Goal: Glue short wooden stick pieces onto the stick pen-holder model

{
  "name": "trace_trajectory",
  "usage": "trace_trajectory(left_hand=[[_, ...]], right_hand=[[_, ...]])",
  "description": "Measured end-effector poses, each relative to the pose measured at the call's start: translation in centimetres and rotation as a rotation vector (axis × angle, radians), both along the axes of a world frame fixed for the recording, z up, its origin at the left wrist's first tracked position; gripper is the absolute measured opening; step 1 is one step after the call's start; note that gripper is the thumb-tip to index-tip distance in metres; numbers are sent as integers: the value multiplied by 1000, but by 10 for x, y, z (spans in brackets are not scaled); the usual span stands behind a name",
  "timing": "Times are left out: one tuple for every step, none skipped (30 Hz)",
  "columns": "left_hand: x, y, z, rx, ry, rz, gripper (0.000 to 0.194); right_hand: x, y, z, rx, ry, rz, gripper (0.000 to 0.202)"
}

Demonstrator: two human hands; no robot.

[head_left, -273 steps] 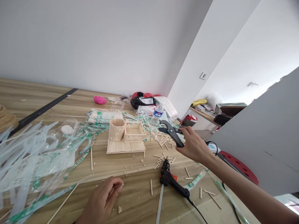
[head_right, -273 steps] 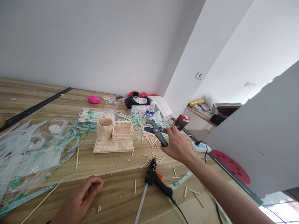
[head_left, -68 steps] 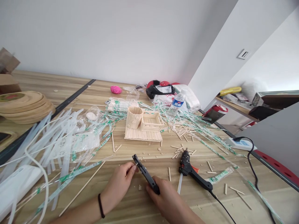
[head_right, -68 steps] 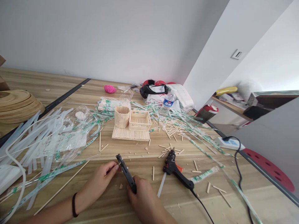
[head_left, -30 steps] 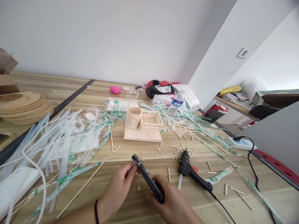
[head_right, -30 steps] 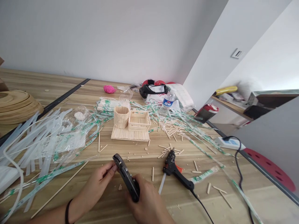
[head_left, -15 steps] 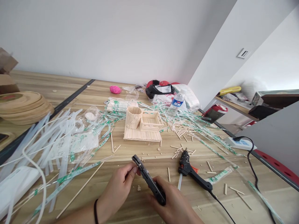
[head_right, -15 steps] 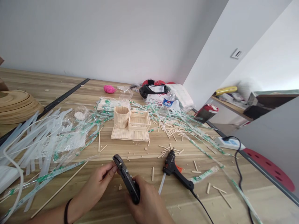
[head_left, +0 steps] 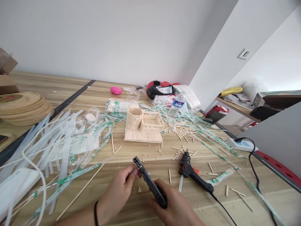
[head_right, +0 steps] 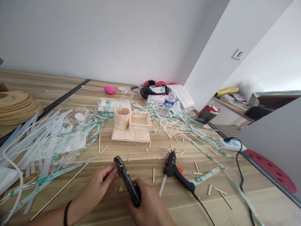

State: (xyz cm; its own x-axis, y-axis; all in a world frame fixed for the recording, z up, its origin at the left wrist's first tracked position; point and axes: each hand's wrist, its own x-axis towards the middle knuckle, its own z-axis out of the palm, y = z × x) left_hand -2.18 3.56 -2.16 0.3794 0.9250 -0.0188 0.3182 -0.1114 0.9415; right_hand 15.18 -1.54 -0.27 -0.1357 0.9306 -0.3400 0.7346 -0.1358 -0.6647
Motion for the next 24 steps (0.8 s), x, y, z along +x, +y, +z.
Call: trace_trajectory(left_hand=[[0, 0, 0, -1, 3, 0, 36], [0, 0, 0, -3, 5, 0, 36], [0, 1, 0, -8, 5, -3, 36], [0, 1, 0, -11, 3, -6, 36], [-1, 1, 0, -12, 0, -6, 36], [-1, 0, 0, -12, -2, -8, 36], [-1, 0, 0, -11, -3, -8, 36], [-1, 0, 0, -10, -1, -5, 36], [-1, 0, 0, -9, 3, -1, 36], [-1, 0, 0, -9, 7, 2, 36], [-1, 0, -1, -10, 10, 4, 36], [-1, 0, -1, -10, 13, 5, 36], [-1, 0, -1, -7, 15, 7, 36], [-1, 0, -1, -5, 16, 5, 36], [-1, 1, -1, -3, 15, 3, 36], [-1, 1, -1, 1, 13, 4, 36], [-1, 1, -1, 2, 11, 4, 36], [-1, 1, -1, 3, 9, 7, 36], [-1, 1, -1, 2, 7, 8, 36], [-1, 1, 0, 1, 7, 10, 36], [-1, 1, 0, 0, 8, 12, 36], [-1, 2, 0, -1, 8, 14, 36], [-1, 2, 1, -2, 5, 14, 35], [0, 2, 1, -2, 1, 15, 35]], right_hand=[[0, 0, 0, -4, 0, 0, 6], [0, 0, 0, -8, -1, 0, 7], [0, 0, 0, -12, -4, -1, 7], [-1, 0, 1, -14, -10, -4, 7], [-1, -1, 1, -15, -17, -6, 6], [-1, -1, 2, -13, -23, -8, 6], [-1, -1, 2, -12, -28, -9, 6], [-1, -1, 3, -12, -33, -10, 5], [-1, -1, 4, -15, -36, -9, 6], [-1, 0, 4, -18, -33, -6, 7], [-1, 0, 4, -21, -31, -5, 7], [-1, 0, 4, -21, -30, -5, 7], [-1, 1, 4, -19, -31, -5, 7], [-1, 1, 4, -14, -32, -4, 7], [-1, 1, 4, -9, -34, -4, 8], [-1, 2, 4, -6, -38, -5, 7], [-1, 2, 5, -2, -41, -5, 7], [-1, 2, 5, 2, -42, -5, 7], [-1, 2, 6, 6, -44, -4, 6], [-1, 2, 6, 13, -48, -4, 6], [-1, 1, 7, 23, -53, -4, 6], [-2, 1, 7, 30, -57, -4, 7], [-2, 2, 7, 36, -62, -6, 8], [-2, 2, 6, 40, -62, -9, 9]])
